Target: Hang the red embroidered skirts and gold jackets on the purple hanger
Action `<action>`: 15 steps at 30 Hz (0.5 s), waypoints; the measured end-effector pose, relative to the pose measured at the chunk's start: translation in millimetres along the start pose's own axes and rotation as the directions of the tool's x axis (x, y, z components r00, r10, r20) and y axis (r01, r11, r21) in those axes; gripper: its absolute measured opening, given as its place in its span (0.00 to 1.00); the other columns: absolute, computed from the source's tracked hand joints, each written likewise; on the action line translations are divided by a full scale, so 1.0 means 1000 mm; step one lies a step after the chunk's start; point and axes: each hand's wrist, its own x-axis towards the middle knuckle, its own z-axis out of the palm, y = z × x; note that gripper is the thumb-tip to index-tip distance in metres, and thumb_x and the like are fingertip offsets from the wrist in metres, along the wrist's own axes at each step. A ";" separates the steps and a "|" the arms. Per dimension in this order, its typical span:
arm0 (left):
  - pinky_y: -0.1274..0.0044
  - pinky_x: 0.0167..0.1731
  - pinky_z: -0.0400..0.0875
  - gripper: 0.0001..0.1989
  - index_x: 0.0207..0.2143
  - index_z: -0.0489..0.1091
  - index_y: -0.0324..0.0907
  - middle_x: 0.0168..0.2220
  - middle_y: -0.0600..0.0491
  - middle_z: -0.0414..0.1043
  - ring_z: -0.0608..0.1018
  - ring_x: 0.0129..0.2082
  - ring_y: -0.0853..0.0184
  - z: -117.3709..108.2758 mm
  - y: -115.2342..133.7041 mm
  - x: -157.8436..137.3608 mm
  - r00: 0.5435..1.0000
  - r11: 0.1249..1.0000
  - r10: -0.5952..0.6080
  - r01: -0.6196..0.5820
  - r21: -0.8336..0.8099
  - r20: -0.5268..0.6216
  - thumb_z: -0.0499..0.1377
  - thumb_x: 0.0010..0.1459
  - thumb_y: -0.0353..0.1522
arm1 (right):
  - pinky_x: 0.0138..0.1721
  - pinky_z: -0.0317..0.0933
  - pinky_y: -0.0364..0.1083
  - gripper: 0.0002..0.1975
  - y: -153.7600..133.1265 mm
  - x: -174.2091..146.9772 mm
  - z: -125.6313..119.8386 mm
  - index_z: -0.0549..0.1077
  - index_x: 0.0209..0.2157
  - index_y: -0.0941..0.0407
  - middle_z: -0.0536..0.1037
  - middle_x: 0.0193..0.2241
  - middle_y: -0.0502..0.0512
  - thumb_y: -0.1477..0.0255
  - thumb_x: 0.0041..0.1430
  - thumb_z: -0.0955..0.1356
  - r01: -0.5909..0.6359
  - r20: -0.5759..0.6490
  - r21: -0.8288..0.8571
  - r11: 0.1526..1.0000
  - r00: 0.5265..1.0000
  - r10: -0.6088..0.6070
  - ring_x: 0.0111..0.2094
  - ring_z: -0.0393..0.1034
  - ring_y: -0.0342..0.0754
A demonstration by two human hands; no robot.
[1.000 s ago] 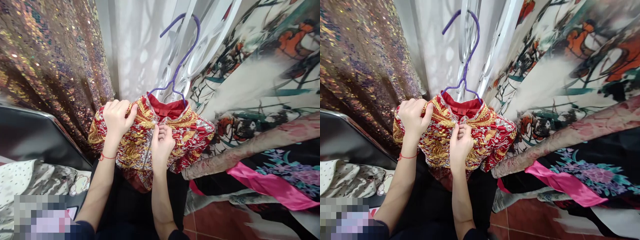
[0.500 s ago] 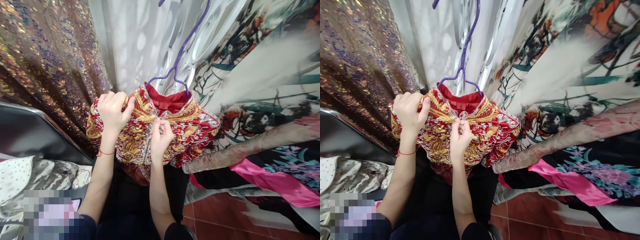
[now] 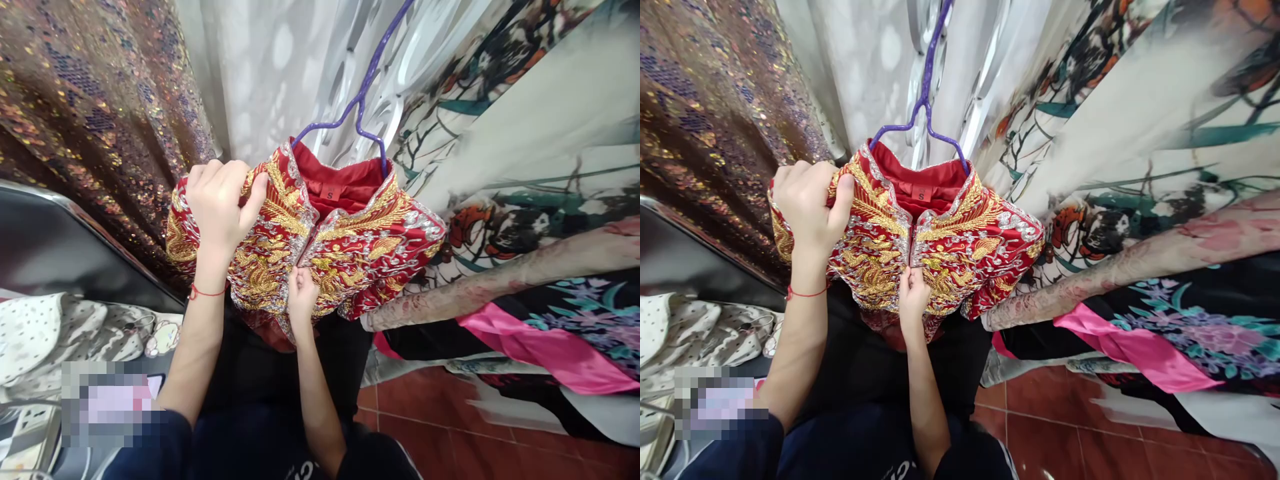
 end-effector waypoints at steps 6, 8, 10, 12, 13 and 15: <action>0.63 0.43 0.61 0.20 0.26 0.62 0.46 0.25 0.51 0.69 0.74 0.35 0.59 -0.001 0.008 -0.006 0.999 0.999 -0.006 0.007 0.037 -0.033 0.51 0.67 0.47 | 0.27 0.45 0.43 0.14 0.035 -0.014 0.015 0.68 0.29 0.53 0.64 0.18 0.45 0.66 0.68 0.60 -0.081 0.091 -0.182 0.980 0.991 0.099 0.21 0.57 0.43; 0.63 0.45 0.62 0.19 0.27 0.63 0.46 0.26 0.51 0.70 0.75 0.39 0.57 0.000 0.009 -0.006 0.999 0.999 -0.041 0.041 0.000 -0.024 0.52 0.67 0.48 | 0.28 0.46 0.43 0.16 0.039 -0.015 0.015 0.69 0.30 0.54 0.67 0.19 0.47 0.64 0.70 0.59 -0.089 0.118 -0.214 0.973 0.986 0.116 0.22 0.59 0.44; 0.61 0.48 0.62 0.19 0.29 0.65 0.46 0.28 0.50 0.71 0.76 0.42 0.56 0.000 0.008 -0.004 0.998 0.997 -0.066 0.066 -0.035 -0.004 0.53 0.66 0.48 | 0.28 0.47 0.43 0.17 0.044 -0.015 0.016 0.70 0.31 0.54 0.70 0.20 0.48 0.64 0.71 0.58 -0.104 0.144 -0.242 0.965 0.979 0.142 0.22 0.60 0.44; 0.59 0.50 0.61 0.18 0.31 0.67 0.46 0.31 0.49 0.73 0.76 0.44 0.55 -0.002 0.010 -0.004 0.998 0.998 -0.062 0.061 -0.032 -0.007 0.52 0.67 0.47 | 0.28 0.48 0.43 0.17 0.049 -0.015 0.018 0.71 0.30 0.54 0.72 0.21 0.50 0.64 0.71 0.59 -0.125 0.167 -0.269 0.955 0.970 0.175 0.23 0.62 0.45; 0.58 0.52 0.61 0.16 0.33 0.68 0.46 0.34 0.48 0.74 0.76 0.46 0.54 -0.004 0.012 -0.007 0.998 0.998 -0.058 0.057 -0.026 -0.020 0.52 0.67 0.47 | 0.28 0.49 0.43 0.17 0.052 -0.016 0.019 0.72 0.30 0.54 0.73 0.21 0.50 0.65 0.70 0.59 -0.135 0.178 -0.281 0.950 0.966 0.190 0.23 0.63 0.45; 0.56 0.56 0.61 0.12 0.41 0.70 0.47 0.43 0.46 0.76 0.74 0.52 0.53 -0.007 0.019 -0.022 0.995 0.998 -0.066 0.064 -0.023 -0.076 0.56 0.65 0.44 | 0.28 0.51 0.43 0.18 0.056 -0.018 0.022 0.73 0.31 0.54 0.74 0.22 0.51 0.65 0.70 0.59 -0.150 0.195 -0.302 0.941 0.957 0.215 0.24 0.65 0.46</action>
